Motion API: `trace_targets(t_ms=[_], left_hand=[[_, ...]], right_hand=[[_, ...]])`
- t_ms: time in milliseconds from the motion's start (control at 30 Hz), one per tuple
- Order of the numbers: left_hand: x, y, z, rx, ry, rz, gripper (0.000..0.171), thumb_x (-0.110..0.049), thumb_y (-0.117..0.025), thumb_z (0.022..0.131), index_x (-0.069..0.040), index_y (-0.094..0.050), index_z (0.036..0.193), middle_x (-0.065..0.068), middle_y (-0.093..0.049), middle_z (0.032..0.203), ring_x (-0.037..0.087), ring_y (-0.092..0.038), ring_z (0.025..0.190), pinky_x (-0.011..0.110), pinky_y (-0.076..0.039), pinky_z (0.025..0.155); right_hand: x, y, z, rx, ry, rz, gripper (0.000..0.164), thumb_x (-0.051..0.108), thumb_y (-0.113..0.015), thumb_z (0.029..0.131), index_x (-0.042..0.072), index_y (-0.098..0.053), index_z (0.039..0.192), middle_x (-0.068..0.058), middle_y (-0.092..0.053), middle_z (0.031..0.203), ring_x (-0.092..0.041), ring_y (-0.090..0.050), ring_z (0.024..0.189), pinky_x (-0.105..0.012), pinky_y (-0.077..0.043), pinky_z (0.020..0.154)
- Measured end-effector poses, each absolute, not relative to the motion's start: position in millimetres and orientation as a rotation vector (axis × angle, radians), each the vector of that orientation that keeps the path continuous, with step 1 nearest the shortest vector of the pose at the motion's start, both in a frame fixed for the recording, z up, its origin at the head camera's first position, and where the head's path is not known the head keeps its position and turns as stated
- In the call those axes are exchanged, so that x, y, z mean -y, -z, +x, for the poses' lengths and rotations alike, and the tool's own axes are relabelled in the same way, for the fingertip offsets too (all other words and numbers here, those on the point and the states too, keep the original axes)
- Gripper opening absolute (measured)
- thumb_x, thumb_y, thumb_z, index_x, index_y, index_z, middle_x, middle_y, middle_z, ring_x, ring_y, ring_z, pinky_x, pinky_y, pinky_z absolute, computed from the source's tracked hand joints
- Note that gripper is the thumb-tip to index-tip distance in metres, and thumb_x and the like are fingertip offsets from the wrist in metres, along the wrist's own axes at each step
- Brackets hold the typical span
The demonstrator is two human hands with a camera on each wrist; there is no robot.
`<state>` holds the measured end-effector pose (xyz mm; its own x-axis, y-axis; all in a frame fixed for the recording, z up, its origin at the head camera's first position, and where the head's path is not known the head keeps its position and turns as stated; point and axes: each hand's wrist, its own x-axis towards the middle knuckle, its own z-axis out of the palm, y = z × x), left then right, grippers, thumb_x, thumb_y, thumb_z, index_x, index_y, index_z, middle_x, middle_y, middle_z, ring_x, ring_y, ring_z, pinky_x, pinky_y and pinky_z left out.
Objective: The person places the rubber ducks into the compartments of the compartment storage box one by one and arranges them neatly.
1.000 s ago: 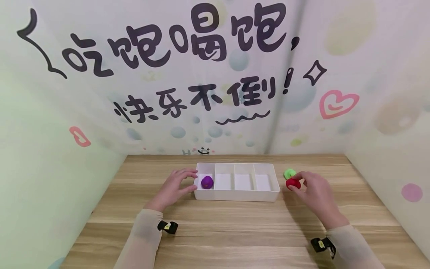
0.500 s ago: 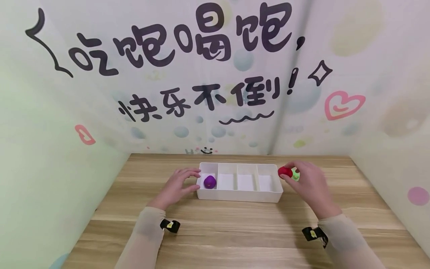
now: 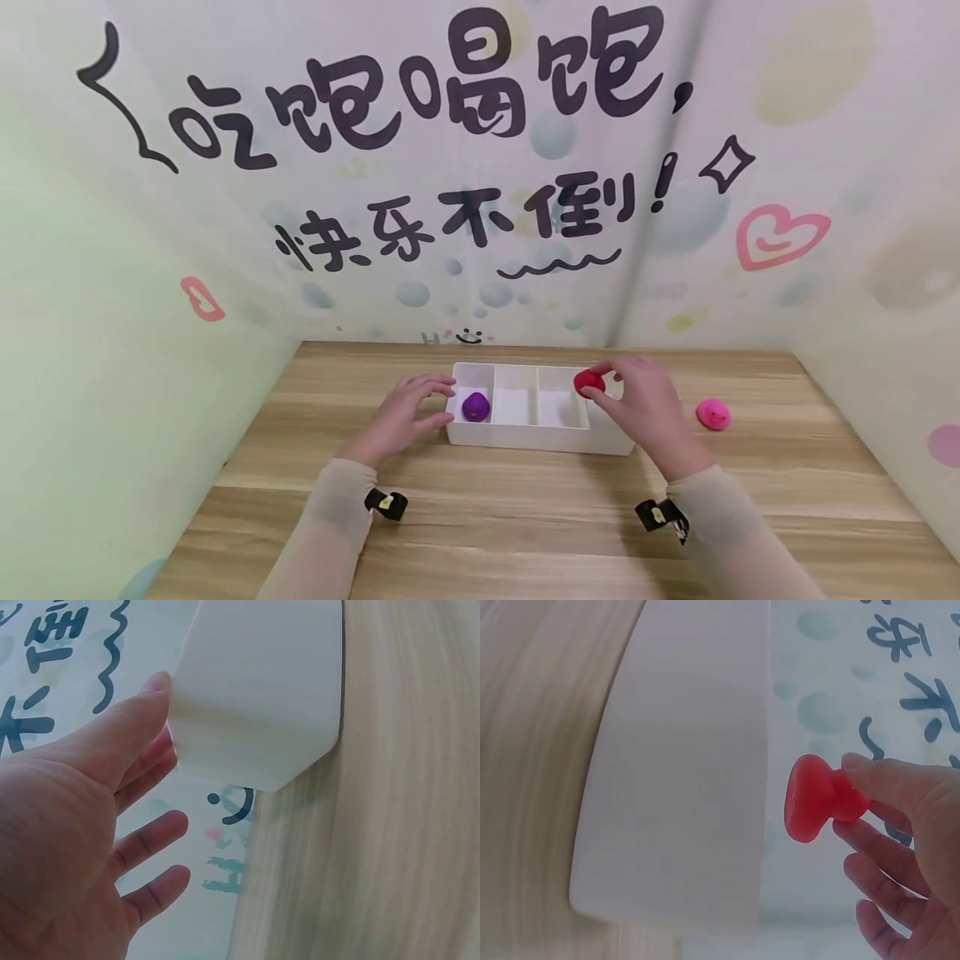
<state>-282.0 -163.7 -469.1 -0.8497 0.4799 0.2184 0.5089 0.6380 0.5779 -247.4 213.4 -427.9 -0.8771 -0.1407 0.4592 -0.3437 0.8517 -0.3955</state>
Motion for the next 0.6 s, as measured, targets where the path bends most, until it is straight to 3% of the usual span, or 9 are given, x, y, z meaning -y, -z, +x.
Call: trace_targets(t_ms=[600], left_hand=[[165.8, 471.0, -283.3, 2.829, 1.012, -0.846, 0.039, -0.03, -0.075, 0.095, -0.012, -0.067, 0.129, 0.0, -0.056, 0.152, 0.03, -0.048, 0.137, 0.054, -0.044, 0.113]], right_hand=[[-144.7, 436.0, -262.7, 2.594, -0.72, 0.505, 0.027, 0.027, -0.09, 0.081, 0.016, -0.075, 0.101, 0.0, -0.077, 0.096, -0.027, -0.065, 0.092, -0.039, -0.053, 0.079]])
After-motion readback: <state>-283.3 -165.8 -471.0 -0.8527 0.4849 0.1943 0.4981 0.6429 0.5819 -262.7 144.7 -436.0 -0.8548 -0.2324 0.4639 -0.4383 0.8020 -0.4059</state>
